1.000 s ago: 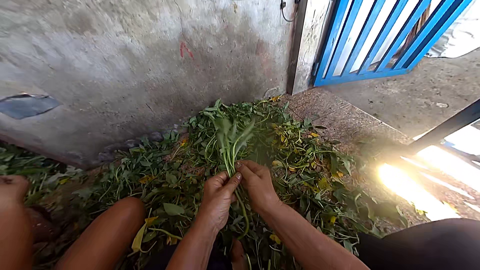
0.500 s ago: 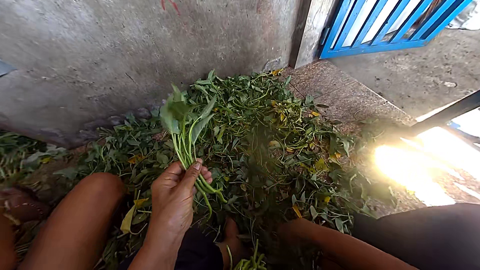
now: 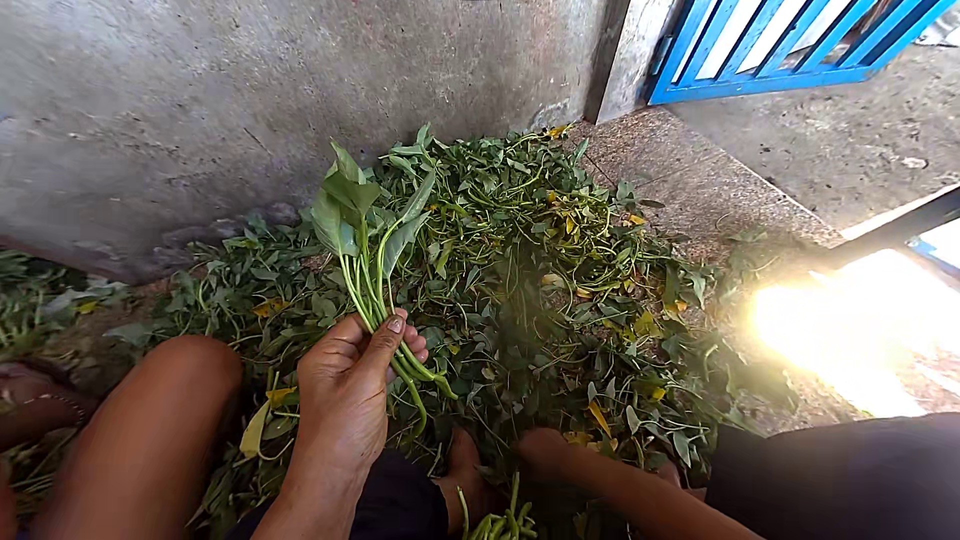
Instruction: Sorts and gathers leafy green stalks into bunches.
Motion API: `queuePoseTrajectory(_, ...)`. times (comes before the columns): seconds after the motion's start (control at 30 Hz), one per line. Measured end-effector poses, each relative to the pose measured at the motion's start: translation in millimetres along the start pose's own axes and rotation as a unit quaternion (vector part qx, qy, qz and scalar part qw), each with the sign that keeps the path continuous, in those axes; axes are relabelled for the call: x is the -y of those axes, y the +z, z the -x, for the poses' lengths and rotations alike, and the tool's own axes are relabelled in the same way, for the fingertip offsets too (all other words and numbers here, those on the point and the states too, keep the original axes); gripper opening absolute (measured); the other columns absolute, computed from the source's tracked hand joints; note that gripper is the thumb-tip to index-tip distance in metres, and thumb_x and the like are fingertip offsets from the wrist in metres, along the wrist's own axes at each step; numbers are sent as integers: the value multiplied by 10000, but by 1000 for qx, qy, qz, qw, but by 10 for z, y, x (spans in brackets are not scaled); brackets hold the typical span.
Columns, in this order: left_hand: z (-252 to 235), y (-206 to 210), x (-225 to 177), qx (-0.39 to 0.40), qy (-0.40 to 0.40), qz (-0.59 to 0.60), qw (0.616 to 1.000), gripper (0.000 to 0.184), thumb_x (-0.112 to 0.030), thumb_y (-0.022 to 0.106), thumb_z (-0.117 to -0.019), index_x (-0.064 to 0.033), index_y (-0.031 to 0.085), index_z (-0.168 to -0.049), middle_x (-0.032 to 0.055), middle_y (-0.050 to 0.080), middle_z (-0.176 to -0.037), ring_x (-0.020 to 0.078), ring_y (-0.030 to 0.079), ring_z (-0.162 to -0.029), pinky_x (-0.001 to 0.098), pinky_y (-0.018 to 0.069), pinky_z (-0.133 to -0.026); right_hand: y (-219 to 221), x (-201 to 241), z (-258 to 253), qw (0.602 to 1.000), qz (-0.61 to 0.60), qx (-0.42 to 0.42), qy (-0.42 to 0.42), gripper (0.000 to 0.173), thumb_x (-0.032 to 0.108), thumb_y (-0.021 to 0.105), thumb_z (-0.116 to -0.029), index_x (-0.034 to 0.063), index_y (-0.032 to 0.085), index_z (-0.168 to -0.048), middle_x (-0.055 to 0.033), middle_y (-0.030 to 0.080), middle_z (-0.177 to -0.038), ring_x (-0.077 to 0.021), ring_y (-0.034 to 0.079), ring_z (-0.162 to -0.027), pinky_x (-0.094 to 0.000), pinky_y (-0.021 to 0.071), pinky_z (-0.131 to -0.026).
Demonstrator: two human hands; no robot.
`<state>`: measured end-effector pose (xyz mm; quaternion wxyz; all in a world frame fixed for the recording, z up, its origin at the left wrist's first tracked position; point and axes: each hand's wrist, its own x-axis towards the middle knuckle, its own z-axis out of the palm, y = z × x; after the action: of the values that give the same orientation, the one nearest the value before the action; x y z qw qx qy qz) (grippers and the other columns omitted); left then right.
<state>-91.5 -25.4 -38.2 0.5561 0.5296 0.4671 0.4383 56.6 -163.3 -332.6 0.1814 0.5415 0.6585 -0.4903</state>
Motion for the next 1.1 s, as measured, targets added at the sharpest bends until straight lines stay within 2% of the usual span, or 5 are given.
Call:
queuePoseTrajectory(0.2, 12, -30, -22, -6, 9, 6, 1000, 92, -42, 601, -1018, -8, 676, -1059, 112, 726, -888, 204, 739, -746, 359, 655, -699, -618, -458, 556, 963, -255, -8, -90, 173, 24, 587, -943, -52, 640, -1090, -189, 631, -929, -288, 610, -825, -522, 501, -760)
queuePoseTrajectory(0.4, 22, -22, -47, -23, -1, 7, 1000, 72, -61, 618, -1013, -20, 673, -1036, 105, 724, -899, 206, 740, -757, 365, 654, -714, -925, -498, 924, 944, -54, -144, 292, 558, 68, 709, -901, -56, 524, -1413, -352, 408, -1499, -591, 410, -1354, -763, 447, -949)
queuePoseTrajectory(0.57, 6, 22, -27, -20, -4, 2, 1000, 74, -78, 628, -1012, -21, 668, -1034, 110, 725, -899, 209, 741, -757, 366, 655, -714, -752, -124, 827, 887, -39, -438, 145, 357, 91, 627, -936, -30, 607, -1271, -282, 592, -1286, -477, 578, -1216, -604, 531, -928)
queuePoseTrajectory(0.77, 16, 94, -8, -10, -8, -7, 1000, 76, -86, 633, -1010, -22, 673, -1021, 109, 721, -882, 211, 737, -750, 360, 652, -710, 157, 238, 340, 986, -24, -21, 165, 496, 301, 604, -1016, -102, 586, -1305, -345, 525, -1405, -532, 540, -1269, -695, 479, -963)
queuePoseTrajectory(1.1, 9, 77, -44, -11, -8, -4, 1000, 89, -98, 626, -1018, -21, 664, -1042, 99, 717, -873, 195, 731, -741, 350, 648, -702, -636, -348, 826, 889, -444, -19, -109, 247, 220, 584, -981, 29, 668, -1113, -83, 723, -985, -132, 635, -801, -360, 521, -738)
